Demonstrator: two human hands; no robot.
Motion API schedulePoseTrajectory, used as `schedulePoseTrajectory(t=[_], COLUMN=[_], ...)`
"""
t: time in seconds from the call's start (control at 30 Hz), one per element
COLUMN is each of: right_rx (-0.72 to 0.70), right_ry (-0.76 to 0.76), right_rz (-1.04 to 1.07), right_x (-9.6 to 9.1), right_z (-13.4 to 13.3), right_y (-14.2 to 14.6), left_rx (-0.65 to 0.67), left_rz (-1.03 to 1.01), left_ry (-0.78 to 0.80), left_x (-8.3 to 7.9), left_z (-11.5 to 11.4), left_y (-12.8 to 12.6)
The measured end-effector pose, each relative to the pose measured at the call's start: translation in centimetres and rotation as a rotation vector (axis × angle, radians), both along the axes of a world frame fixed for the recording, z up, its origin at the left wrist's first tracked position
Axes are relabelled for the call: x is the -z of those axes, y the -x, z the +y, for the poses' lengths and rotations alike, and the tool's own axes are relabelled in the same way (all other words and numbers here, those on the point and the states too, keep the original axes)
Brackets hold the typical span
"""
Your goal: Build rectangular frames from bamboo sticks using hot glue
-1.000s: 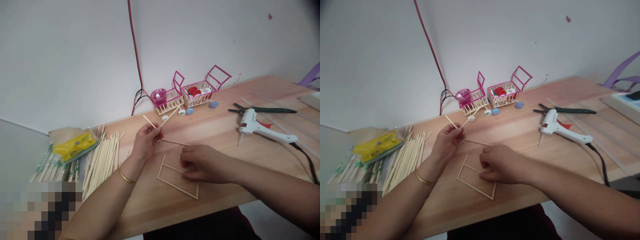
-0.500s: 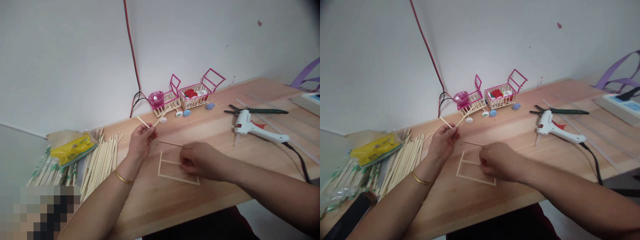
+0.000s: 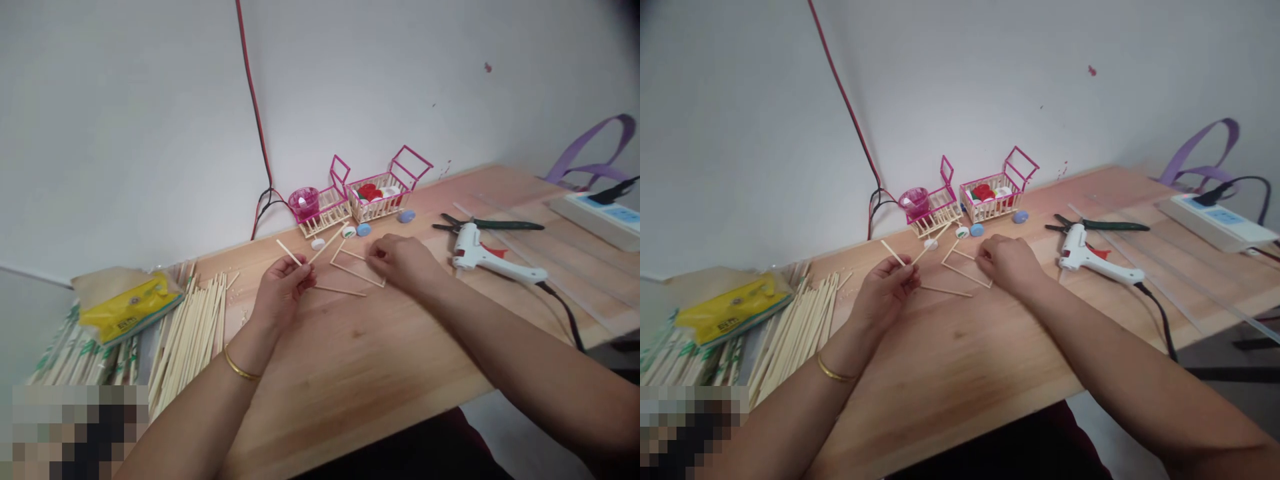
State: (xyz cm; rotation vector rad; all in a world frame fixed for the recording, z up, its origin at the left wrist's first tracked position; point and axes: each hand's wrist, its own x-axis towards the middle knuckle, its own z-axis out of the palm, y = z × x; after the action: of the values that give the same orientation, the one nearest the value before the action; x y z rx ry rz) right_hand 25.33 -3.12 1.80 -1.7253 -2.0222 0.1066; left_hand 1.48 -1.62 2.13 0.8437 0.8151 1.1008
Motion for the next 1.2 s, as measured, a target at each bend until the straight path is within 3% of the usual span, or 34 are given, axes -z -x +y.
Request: schedulePoseTrajectory(t=[0.07, 0.2, 0.33, 0.63, 0.87, 1.2], right_rx=[-0.032, -0.244, -0.351, -0.281, -0.277, -0.288], right_ry=[0.021, 0.376, 0.496, 0.464, 0.434, 0.46], right_rz=[0.26, 0.902, 1.178, 1.167, 1.131, 1.117], right_x=[-0.3, -0.7, -0.8, -0.4, -0.3, 0.0], right_z=[-0.2, -1.1, -2.1, -2.0, -1.8, -2.0], right_y=[0.4, 2.0, 3.5, 3.5, 3.5, 3.4], left_rx=[0.033, 0.117, 0.181, 0.331, 0.245, 0.316], left_rz=[-0.006, 0.0, 0.042, 0.085, -0.017, 0.002], left_ry=[0.009, 0.017, -0.002, -0.069, 0.096, 0.153], left_x=[-0.1, -0.2, -0.2, 0.0, -0.1, -0.1], left_z=[-0.5, -1.3, -1.7, -1.6, -1.5, -1.6], left_y=[-0.3, -0.7, -1.0, -1.3, -1.0, -1.0])
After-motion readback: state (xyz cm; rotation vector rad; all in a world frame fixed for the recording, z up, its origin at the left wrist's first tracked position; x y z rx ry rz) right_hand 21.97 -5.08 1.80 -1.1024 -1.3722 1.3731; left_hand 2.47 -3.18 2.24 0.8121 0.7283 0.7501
